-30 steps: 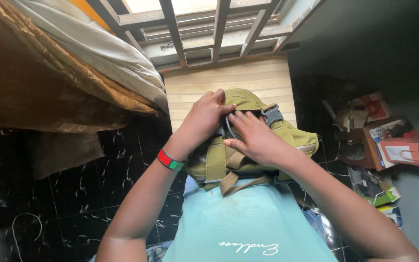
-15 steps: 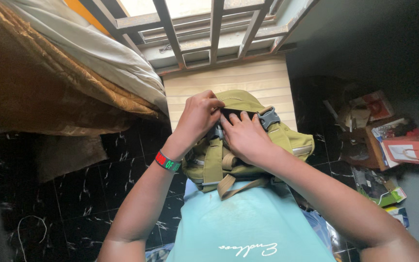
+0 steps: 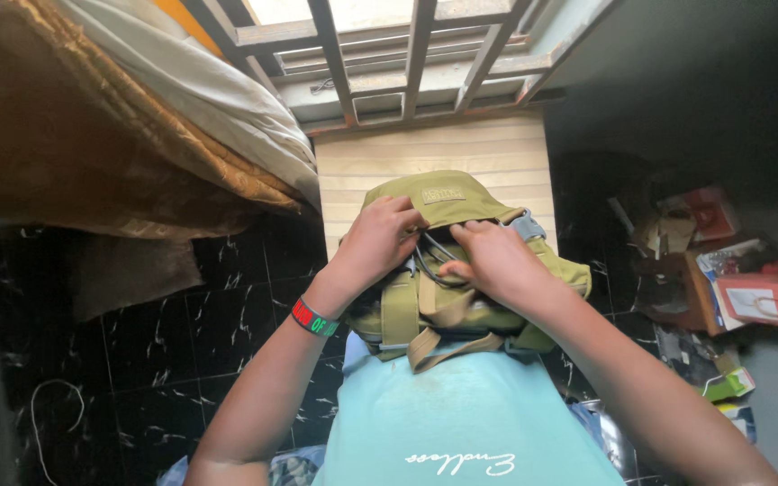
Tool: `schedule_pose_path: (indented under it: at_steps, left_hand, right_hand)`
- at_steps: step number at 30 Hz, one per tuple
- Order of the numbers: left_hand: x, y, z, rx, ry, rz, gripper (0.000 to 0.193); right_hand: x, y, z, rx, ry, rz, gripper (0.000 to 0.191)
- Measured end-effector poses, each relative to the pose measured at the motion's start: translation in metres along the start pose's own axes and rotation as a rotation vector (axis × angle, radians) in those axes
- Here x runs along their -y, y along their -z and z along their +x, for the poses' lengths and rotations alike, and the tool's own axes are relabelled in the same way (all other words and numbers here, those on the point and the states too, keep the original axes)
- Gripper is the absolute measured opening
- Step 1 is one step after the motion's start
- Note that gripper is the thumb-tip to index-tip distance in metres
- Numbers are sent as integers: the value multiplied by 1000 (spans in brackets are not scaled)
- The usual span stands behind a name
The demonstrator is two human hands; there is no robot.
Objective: The person gathers charging cables and a charger from a bed and places them into an olive-green backpack on a small table by the window, then zips and buckles the bag. They then pick up a white water bottle, carry it across the room, and set it down near the door.
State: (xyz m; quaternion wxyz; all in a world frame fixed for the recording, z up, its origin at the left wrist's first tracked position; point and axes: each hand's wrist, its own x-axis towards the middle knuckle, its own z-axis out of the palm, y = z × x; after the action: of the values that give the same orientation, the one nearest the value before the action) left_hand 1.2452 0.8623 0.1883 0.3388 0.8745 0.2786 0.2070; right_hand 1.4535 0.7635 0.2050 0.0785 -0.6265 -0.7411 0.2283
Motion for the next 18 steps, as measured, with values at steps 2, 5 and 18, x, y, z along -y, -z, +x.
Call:
schedule_pose_path:
  at_steps: [2,5,18]
  left_hand:
    - [1,1,-1,-15,-2,11,15]
    - [1,1,2,-35,-35,18,17]
    - [0,-1,9,-14,-44,35,17]
  right_hand:
    - [8,8,-11,-135,197,-39,68]
    - [13,15,-16,90,62,-65,57]
    - [12,2,-9,169,105,-556,24]
